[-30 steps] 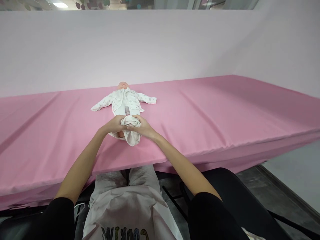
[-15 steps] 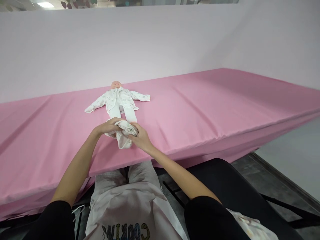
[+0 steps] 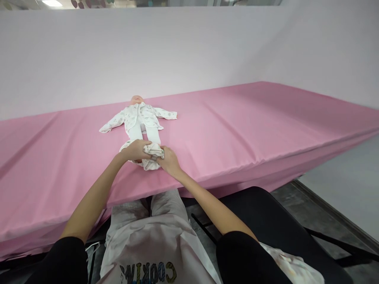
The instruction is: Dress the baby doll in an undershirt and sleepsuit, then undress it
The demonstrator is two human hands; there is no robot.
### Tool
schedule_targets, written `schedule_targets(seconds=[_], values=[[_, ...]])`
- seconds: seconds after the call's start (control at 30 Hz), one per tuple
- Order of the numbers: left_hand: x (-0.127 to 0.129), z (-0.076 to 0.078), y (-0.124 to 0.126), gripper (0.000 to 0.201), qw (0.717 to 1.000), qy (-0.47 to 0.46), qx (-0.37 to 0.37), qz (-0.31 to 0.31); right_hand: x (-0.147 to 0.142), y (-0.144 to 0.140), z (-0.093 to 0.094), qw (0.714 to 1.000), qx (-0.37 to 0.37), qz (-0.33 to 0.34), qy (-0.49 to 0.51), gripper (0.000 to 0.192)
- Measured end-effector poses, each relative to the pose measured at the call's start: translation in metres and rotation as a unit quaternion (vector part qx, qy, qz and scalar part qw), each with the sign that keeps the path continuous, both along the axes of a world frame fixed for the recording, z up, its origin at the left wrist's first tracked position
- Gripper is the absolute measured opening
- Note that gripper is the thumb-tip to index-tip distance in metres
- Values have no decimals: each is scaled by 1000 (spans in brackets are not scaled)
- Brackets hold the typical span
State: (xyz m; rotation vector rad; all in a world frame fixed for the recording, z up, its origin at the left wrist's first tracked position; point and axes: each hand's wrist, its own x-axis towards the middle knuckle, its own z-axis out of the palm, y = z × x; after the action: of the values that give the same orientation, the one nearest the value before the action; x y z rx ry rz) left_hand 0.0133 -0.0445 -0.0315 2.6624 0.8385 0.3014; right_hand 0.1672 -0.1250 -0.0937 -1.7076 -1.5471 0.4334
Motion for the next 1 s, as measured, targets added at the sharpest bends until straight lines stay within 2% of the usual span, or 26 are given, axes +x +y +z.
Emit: schedule_targets(seconds=[0.07, 0.17, 0.33, 0.43, 0.53, 0.63, 0.7, 0.77, 0.87, 0.93, 1.0], values=[[-1, 1, -1, 11, 1000, -6, -3, 8, -1, 1, 2, 1000, -19, 5, -7, 36], [0, 0, -3, 11, 1000, -17, 12, 22, 0, 4, 1, 1000, -2, 0, 14, 22], [4, -4, -2, 9, 998, -16, 54, 32, -3, 12, -4, 986, 43, -13, 160, 18], [3, -4, -1, 9, 998, -20, 52, 42, -11, 16, 0, 950, 47, -19, 309, 21], [-1, -4, 1, 11, 999, -47, 5, 20, -20, 18, 8, 899, 26, -25, 437, 23], [-5, -5, 2, 14, 997, -65, -32, 10, -22, 23, 12, 850, -14, -59, 523, 30], [-7, -5, 3, 18, 996, -70, -57, 15, -20, 26, 10, 830, -33, -63, 553, 33], [-9, -4, 4, 29, 993, -71, -89, 21, -18, 28, 6, 831, -37, -36, 553, 31], [-12, -3, 5, 60, 990, -65, -117, 43, -16, 28, 1, 844, -32, -4, 536, 21], [-14, -2, 7, 78, 989, -59, -128, 53, -15, 27, -1, 838, -33, -11, 544, 15], [-17, -2, 8, 85, 988, -60, -135, 53, -16, 23, 1, 829, -35, -20, 558, 11]])
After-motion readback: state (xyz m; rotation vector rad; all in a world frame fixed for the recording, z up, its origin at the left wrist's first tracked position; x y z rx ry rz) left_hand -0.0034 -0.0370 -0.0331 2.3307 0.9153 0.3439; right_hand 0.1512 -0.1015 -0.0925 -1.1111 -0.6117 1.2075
